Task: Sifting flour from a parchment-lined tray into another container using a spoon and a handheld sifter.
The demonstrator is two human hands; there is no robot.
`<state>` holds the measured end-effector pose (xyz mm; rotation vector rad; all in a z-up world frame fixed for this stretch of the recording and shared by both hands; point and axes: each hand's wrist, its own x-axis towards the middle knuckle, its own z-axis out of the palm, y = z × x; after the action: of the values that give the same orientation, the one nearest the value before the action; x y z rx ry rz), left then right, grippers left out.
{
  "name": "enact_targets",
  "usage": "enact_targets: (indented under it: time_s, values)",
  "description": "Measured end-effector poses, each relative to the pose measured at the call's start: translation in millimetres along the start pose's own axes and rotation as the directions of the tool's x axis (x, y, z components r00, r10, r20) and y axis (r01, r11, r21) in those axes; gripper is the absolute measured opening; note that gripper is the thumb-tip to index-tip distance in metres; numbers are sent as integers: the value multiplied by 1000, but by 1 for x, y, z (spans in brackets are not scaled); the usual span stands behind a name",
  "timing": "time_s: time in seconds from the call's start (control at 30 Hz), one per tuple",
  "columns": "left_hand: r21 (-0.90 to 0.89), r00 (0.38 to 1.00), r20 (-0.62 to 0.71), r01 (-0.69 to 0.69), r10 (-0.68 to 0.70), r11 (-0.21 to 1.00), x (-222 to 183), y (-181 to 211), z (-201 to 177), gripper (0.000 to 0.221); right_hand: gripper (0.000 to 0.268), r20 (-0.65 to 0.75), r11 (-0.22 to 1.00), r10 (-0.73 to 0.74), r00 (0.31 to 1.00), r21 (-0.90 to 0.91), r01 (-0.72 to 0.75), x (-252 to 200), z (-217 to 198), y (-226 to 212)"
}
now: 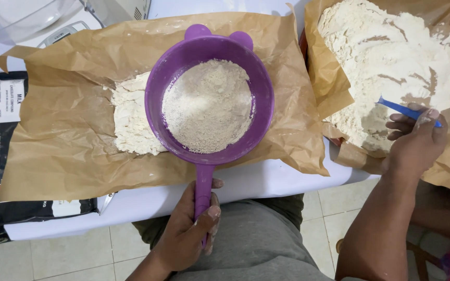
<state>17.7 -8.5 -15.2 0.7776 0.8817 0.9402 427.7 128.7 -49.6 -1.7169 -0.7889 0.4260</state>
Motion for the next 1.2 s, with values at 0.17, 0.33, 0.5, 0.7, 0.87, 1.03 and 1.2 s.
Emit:
enact_targets:
  time_s: [0.17, 0.33, 0.5, 0.7, 0.87, 1.03, 1.2]
  values:
    - [-26, 997, -12, 78, -78, 997, 0, -3, -2, 48, 30, -72, 987, 146, 987, 85, -140, 7, 1, -6]
    - [12, 997, -6, 73, -73, 997, -1, 0, -2, 51, 36, -127, 952, 262, 957, 193, -236, -1, 3, -29]
    - [-40, 997, -22, 73, -74, 997, -1, -4, -4, 50, 30, -212, 946, 279, 937, 230, -230, -3, 8, -44]
    - [-30, 995, -13, 99, -99, 995, -2, 0, -3, 44, 13, -330, 935, 243, 912, 332, -129, 6, 3, -27]
    - [-28, 998, 21, 51, -51, 998, -2, -1, -1, 41, 20, -308, 940, 286, 907, 276, -203, 45, -27, 24]
    - [-27, 999, 29, 39, -38, 999, -1, -3, 1, 41, 21, -272, 935, 310, 911, 257, -242, 52, -30, 25]
    - [4, 997, 48, 53, -54, 999, -1, 1, 3, 40, 18, -338, 934, 326, 883, 260, -245, 35, -19, 12]
